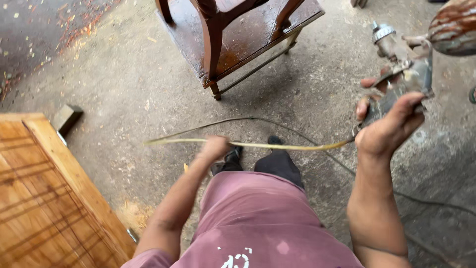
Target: The person uses a spray gun to apply a finish to a wooden chair. They systematically coat the chair's backrest, seat, and legs while moving around the object to ensure coverage.
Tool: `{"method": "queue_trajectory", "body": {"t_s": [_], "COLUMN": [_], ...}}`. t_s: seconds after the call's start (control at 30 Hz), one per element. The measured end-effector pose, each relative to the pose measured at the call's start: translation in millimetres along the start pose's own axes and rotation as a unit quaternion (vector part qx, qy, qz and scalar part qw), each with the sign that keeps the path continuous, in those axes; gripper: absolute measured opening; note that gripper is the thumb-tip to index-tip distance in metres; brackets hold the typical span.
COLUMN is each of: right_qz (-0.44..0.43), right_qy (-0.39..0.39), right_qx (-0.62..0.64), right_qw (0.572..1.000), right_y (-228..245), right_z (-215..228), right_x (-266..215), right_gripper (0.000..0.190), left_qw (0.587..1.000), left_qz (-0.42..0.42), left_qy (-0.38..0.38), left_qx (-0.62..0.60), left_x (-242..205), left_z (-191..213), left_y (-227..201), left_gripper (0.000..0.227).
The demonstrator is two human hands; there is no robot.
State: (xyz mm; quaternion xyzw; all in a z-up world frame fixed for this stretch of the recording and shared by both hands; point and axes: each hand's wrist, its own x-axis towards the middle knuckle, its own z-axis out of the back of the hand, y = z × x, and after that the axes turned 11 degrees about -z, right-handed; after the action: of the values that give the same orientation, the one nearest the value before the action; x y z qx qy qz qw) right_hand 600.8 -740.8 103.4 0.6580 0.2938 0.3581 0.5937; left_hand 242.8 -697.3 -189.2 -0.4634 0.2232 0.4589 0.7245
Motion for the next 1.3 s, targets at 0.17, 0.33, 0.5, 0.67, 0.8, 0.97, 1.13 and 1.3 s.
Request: {"method": "queue_trajectory", "body": {"t_s": [0.17,0.33,0.5,0.67,0.8,0.97,1.13,1.3], "right_qz": [-0.056,-0.033,-0.064,-0.116,-0.081,-0.039,-0.002,0.003], "right_qy": [0.021,0.017,0.037,0.193,0.24,0.311,0.413,0.367], "right_qx": [0.0,-0.047,-0.017,0.002,-0.031,-0.084,-0.079,-0.104], "right_qw": [0.998,0.998,0.997,0.974,0.967,0.946,0.907,0.925], "right_y": [-98,-179,-218,-229,-231,-231,-226,-237], "right_z": [46,66,51,32,10,-16,-29,-23], "right_x": [97,175,224,200,155,127,111,126], "right_gripper": [0.063,0.057,0.054,0.053,0.054,0.056,0.062,0.059], "left_qw": [0.956,0.931,0.857,0.784,0.77,0.763,0.759,0.768], "left_qz": [0.055,0.143,0.142,0.129,0.16,0.182,0.195,0.177], "left_qy": [-0.215,-0.317,-0.47,-0.592,-0.594,-0.591,-0.593,-0.588], "left_qx": [0.191,-0.108,-0.155,-0.137,-0.17,-0.188,-0.185,-0.183], "left_x": [-63,-129,-132,-128,-132,-133,-128,-122], "left_z": [-5,-14,-12,-3,5,-4,0,9], "left_y": [79,-17,-152,-204,-214,-228,-240,-249], "left_gripper": [0.022,0.027,0.023,0.023,0.019,0.019,0.018,0.019]}}
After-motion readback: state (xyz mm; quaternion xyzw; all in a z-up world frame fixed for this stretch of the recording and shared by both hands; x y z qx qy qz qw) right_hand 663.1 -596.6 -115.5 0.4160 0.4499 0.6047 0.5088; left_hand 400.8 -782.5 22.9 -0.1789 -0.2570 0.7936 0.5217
